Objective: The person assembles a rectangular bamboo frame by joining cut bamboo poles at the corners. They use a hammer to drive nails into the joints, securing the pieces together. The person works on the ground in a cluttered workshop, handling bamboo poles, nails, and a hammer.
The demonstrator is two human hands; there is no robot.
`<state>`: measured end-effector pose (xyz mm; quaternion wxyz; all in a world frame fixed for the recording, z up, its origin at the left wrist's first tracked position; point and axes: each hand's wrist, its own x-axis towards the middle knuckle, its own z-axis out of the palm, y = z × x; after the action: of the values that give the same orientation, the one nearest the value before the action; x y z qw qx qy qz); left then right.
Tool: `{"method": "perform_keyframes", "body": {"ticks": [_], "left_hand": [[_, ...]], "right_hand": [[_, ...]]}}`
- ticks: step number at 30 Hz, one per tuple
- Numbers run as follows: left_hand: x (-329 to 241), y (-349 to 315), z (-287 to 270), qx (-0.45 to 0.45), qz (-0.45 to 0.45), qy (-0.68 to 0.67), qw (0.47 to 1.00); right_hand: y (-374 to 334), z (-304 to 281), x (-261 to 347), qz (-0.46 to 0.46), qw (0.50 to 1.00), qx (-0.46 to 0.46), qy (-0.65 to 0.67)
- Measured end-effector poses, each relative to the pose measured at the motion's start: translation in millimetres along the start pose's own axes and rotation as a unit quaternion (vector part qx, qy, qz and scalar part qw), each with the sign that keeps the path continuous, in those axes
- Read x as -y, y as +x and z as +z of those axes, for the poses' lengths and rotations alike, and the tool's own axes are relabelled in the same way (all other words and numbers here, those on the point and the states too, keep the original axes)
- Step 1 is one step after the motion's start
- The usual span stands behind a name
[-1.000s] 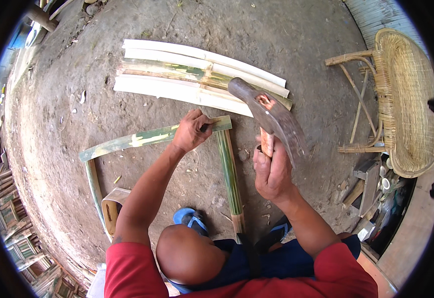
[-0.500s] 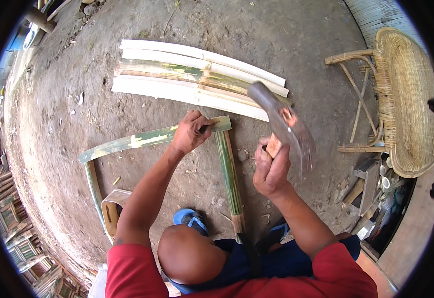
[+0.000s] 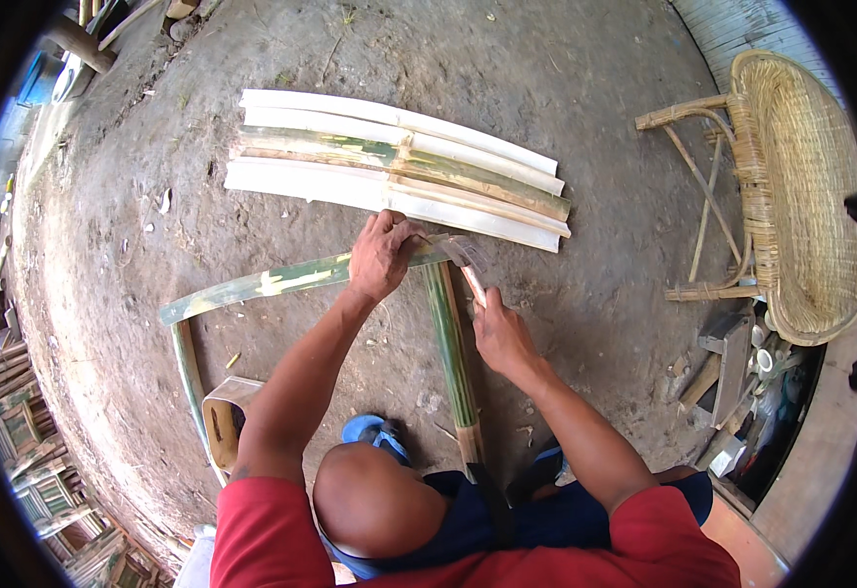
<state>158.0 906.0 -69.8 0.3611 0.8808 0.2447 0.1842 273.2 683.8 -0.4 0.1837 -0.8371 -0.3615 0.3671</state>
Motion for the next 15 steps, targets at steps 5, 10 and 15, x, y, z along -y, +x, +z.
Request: {"method": "perform_keyframes", "body": {"ticks": [5,10,15], "left_hand": [[-0.4,3.9,-0.4,-0.012,0.032,0.005,0.999],[0.9,-1.7,5.0,-0.008,0.018,0.025,0.999],[7.6,-3.0,9.6,0.019,-0.062,-0.04,0.997]], "right_hand": [[1.0,7.0,-12.3,-0.042,0.996,-0.041,0.063],[-5.7,8.1,-15.2,-0.048,0.993,-0.066,0.088],[-13.8,-0.9,-14.5,-0.034,0.995,-0.074,0.059]]}}
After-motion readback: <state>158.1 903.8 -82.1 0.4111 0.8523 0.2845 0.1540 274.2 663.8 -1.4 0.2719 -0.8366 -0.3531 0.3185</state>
